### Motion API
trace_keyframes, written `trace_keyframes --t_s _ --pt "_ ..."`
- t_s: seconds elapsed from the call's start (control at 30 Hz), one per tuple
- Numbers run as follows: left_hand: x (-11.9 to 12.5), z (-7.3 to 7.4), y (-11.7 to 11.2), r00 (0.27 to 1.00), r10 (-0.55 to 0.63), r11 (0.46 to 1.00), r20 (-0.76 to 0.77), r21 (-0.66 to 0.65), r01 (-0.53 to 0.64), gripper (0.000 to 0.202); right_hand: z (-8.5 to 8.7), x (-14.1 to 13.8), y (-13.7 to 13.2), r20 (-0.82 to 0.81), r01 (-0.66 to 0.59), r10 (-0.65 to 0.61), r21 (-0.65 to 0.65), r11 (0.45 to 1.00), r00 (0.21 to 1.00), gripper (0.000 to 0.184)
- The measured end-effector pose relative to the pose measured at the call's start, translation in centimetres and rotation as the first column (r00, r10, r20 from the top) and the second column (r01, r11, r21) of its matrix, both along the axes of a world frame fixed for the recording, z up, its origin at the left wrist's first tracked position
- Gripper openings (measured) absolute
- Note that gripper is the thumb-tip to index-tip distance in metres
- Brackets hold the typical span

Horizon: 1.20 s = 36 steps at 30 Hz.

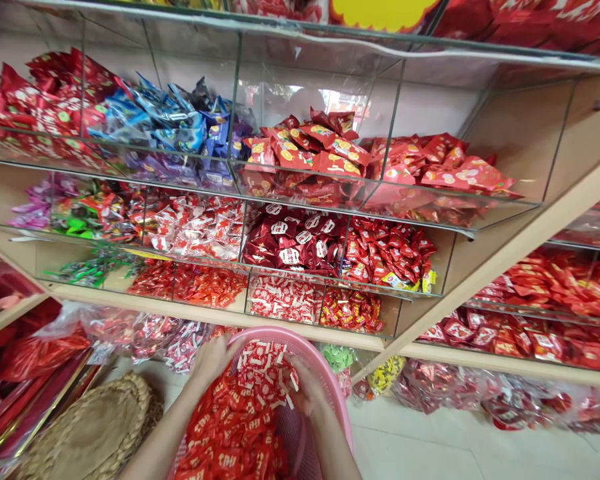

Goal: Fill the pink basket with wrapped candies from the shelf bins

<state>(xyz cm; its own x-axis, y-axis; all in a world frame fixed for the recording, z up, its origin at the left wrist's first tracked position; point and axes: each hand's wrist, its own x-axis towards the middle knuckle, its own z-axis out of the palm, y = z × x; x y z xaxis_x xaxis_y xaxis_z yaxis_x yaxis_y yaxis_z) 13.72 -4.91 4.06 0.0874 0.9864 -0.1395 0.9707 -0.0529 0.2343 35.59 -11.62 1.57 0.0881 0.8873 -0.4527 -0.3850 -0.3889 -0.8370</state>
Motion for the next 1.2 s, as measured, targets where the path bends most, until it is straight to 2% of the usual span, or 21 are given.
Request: trace_keyframes --t_s 0.1,0.17,0.37,0.57,0.7,0.77,0.83,0.9,0.97,1.07,1.2 --pt "0.1 0.2 0.0 1.000 0.003 1.000 0.003 -0.006 -0.003 0.062 -0.1 0.3 0.0 -0.152 0.043 -0.060 -0.112 0.993 0.987 0.022" --pt "0.2 0.3 0.0 1.000 0.004 1.000 0.001 -0.008 -0.004 0.061 0.0 0.4 0.0 -0.117 0.055 -0.065 -0.089 0.995 0.991 0.021" --pt "0.2 0.3 0.1 1.000 -0.006 1.000 -0.012 -0.008 0.006 0.061 1.0 0.9 0.3 0.019 0.031 -0.033 0.091 0.995 0.999 0.024" --pt "0.2 0.2 0.2 0.999 0.012 1.000 -0.030 -0.027 -0.013 0.061 0.3 0.7 0.1 0.100 0.003 -0.010 0.073 0.997 0.995 0.032" --pt "0.2 0.5 0.1 0.999 0.000 1.000 -0.034 -0.026 -0.001 0.060 -0.1 -0.2 0.4 0.144 0.158 -0.172 0.102 0.982 0.975 0.030" --pt "0.2 0.6 0.1 1.000 -0.007 1.000 -0.029 -0.018 0.006 0.061 0.3 -0.5 1.0 0.272 0.261 -0.310 0.202 0.944 0.911 0.031" --pt "0.2 0.7 0.0 1.000 -0.001 1.000 -0.022 -0.015 0.001 0.062 1.0 -0.5 1.9 0.421 0.282 -0.409 0.332 0.900 0.810 0.031" --pt "0.2 0.6 0.0 1.000 0.004 1.000 -0.012 -0.014 -0.004 0.063 1.7 -0.7 2.9 0.520 0.203 -0.425 0.431 0.879 0.740 0.031" --pt "0.2 0.4 0.0 1.000 0.003 1.000 -0.005 -0.010 -0.003 0.063 1.9 -1.1 3.8 0.570 0.089 -0.397 0.491 0.867 0.720 0.030" --pt "0.0 0.1 0.0 1.000 -0.005 1.000 -0.004 0.003 0.005 0.062 1.4 -2.3 4.8 0.613 -0.032 -0.371 0.544 0.838 0.697 0.027" --pt "-0.1 0.1 0.0 1.000 0.002 1.000 -0.006 -0.006 -0.002 0.061 0.4 -3.9 5.5 0.641 -0.112 -0.366 0.579 0.808 0.675 0.025"
